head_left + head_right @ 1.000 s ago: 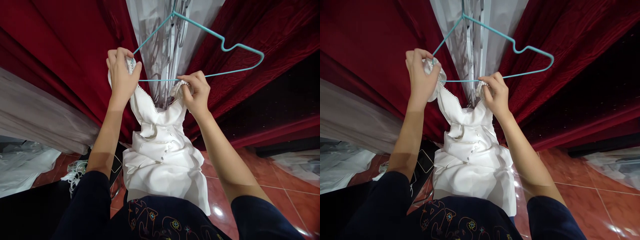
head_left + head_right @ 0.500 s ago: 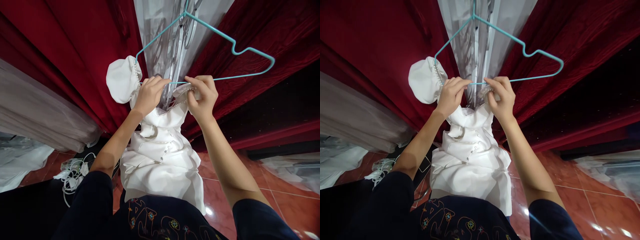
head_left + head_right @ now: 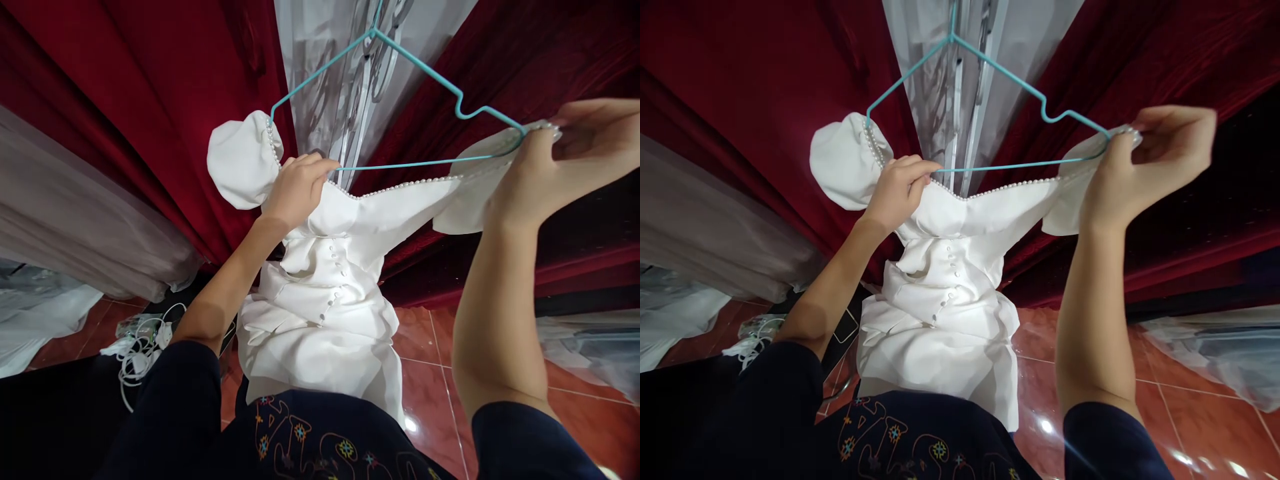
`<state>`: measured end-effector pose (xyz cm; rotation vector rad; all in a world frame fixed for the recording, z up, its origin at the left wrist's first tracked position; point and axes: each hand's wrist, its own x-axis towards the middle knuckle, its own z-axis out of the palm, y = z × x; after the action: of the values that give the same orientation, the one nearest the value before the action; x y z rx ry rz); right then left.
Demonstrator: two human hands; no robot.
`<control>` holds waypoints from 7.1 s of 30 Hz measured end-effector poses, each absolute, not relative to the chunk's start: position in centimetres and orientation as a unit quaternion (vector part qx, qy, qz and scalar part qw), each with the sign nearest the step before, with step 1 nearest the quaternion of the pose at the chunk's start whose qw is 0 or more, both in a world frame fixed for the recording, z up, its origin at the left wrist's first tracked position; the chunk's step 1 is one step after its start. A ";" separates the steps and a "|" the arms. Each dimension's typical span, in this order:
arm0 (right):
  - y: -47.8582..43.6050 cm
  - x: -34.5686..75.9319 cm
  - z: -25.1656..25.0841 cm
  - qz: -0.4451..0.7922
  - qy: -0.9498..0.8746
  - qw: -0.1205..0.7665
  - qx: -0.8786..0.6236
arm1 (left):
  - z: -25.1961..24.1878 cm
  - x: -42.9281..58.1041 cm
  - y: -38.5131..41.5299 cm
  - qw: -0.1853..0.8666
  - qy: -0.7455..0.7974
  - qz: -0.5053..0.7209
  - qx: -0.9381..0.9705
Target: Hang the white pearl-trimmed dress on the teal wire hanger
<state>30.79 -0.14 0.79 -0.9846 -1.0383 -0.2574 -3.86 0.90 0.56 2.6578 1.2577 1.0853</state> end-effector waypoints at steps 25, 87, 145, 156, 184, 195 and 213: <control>1.0 17.2 -4.3 -0.099 -0.778 0.420 -0.457 | -0.1 -4.0 0.2 -0.062 0.449 0.281 0.846; 3.7 29.6 1.1 -0.098 -0.524 0.748 -0.395 | 0.7 -6.8 0.3 -0.036 0.436 0.374 0.818; -1.1 19.6 -3.3 -0.004 -0.697 0.598 -0.395 | 5.7 -9.8 6.3 0.081 0.437 0.477 0.758; -0.5 19.6 -3.5 -0.003 -0.680 0.615 -0.400 | 2.2 -9.2 6.4 0.050 0.378 0.586 0.715; 0.0 21.1 -5.2 -0.102 -0.639 0.663 -0.378 | 0.4 -4.4 2.0 0.084 0.334 0.416 0.842; 3.1 32.5 0.6 -0.135 -0.436 0.802 -0.385 | 1.7 -5.2 1.1 0.130 0.343 0.406 0.837; 2.2 23.0 4.5 -0.050 -0.626 0.653 -0.423 | 1.2 -5.5 1.3 0.035 0.391 0.370 0.842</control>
<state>22.99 2.19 4.50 -0.9603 -1.4206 -0.1143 -5.49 1.26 1.24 2.5882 1.2035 1.1370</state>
